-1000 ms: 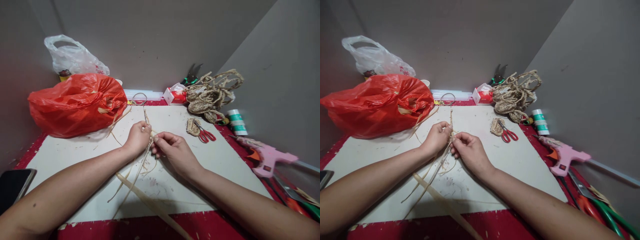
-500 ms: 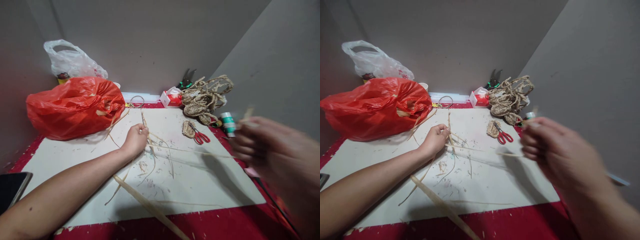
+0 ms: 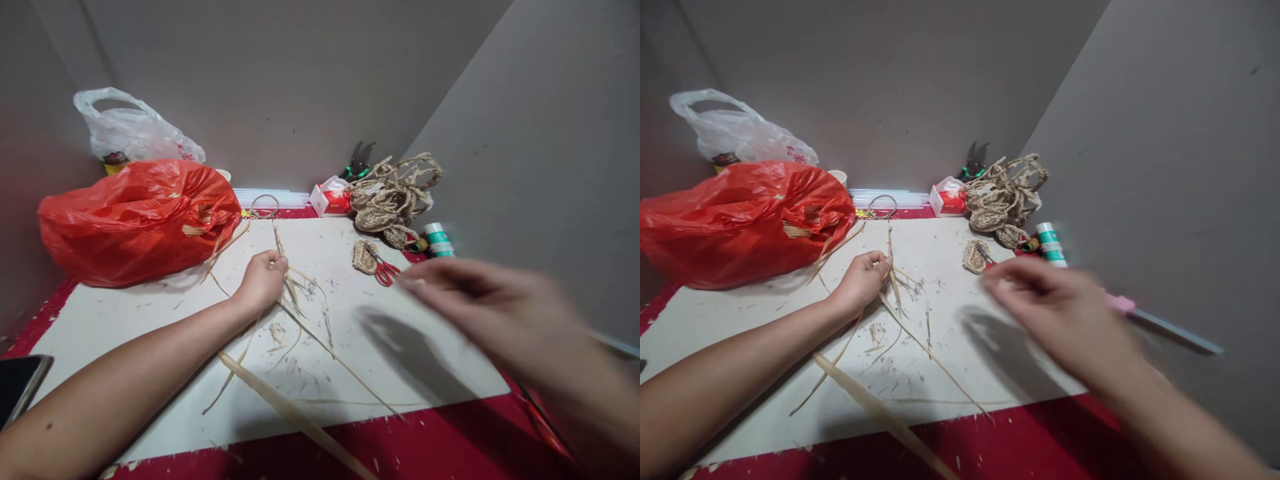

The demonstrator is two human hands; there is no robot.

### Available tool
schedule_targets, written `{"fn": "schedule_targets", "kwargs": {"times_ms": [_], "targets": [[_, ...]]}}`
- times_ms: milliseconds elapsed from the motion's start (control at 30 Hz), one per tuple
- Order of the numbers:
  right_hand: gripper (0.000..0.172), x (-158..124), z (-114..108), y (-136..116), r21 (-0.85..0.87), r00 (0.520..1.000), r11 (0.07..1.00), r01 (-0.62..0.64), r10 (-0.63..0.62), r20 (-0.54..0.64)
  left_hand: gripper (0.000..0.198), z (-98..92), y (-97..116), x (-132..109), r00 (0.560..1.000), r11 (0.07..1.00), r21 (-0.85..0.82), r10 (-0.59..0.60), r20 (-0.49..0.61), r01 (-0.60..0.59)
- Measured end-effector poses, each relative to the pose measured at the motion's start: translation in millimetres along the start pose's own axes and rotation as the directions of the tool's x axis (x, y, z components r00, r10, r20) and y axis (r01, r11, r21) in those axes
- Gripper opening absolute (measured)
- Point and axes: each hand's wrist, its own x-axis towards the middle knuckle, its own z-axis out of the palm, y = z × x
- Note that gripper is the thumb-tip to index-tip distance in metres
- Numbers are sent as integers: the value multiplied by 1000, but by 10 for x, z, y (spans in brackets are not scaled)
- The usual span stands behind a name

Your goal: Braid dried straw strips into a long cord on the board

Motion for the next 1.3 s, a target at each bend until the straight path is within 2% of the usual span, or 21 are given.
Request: {"fn": "schedule_targets", "kwargs": {"times_ms": [67, 133, 200, 267, 300, 333, 400, 433, 467, 533, 600, 667, 733, 800, 933, 1067, 1167, 1300], "targets": [[19, 87, 565, -309, -31, 955, 998, 63, -51, 291, 22, -3, 6, -5, 1000, 1000, -4, 2, -1, -2], [21, 129, 990, -487, -107, 910, 977, 184, -128, 395, 22, -6, 16, -12, 1000, 1000, -12, 5, -6, -5], [19, 131, 1188, -557, -183, 873, 937, 298, -189, 449, 23, -7, 31, -21, 1000, 1000, -28, -1, -12, 1], [23, 93, 1164, -587, -162, 827, 930, 330, -202, 524, 24, -8, 52, -31, 1000, 998, -57, -23, -5, 22], [24, 61, 1090, -603, -115, 789, 943, 313, -190, 584, 24, -9, 65, -36, 999, 996, -78, -40, 6, 41], [26, 21, 994, -623, -58, 728, 958, 280, -173, 663, 24, -12, 79, -41, 998, 993, -102, -61, 21, 63], [27, -67, 783, -670, 29, 571, 977, 213, -149, 807, 24, -21, 109, -48, 993, 982, -155, -104, 56, 111], [24, -105, 689, -691, 39, 524, 979, 198, -139, 840, 24, -27, 123, -49, 990, 974, -181, -121, 74, 133], [20, -133, 610, -705, 34, 512, 982, 185, -126, 850, 24, -34, 135, -48, 987, 967, -205, -136, 91, 152], [22, -138, 508, -707, 17, 536, 988, 153, -97, 839, 23, -49, 152, -40, 979, 952, -243, -161, 122, 187], [31, -69, 472, -676, 42, 598, 994, 98, -93, 796, 23, -66, 160, -25, 971, 937, -273, -181, 157, 219], [37, 50, 490, -624, 107, 703, 993, 52, -112, 702, 23, -82, 162, -8, 963, 920, -309, -184, 199, 240], [36, 182, 549, -567, 163, 822, 986, 30, -117, 557, 21, -96, 165, 7, 955, 904, -345, -179, 235, 254], [33, 295, 640, -519, 194, 882, 981, 2, -93, 463, 19, -107, 173, 16, 950, 893, -361, -183, 252, 268], [34, 434, 853, -470, 236, 899, 969, -72, -39, 436, 19, -117, 184, 24, 953, 895, -362, -181, 244, 262], [36, 503, 998, -434, 191, 924, 979, -75, -4, 381, 17, -111, 165, 32, 954, 891, -375, -171, 248, 257], [35, 527, 1026, -395, 139, 944, 988, -75, 25, 329, 18, -100, 149, 37, 954, 883, -399, -150, 258, 246], [35, 509, 999, -365, 142, 945, 985, -95, 44, 323, 20, -91, 149, 32, 959, 878, -419, -133, 248, 230]]}}
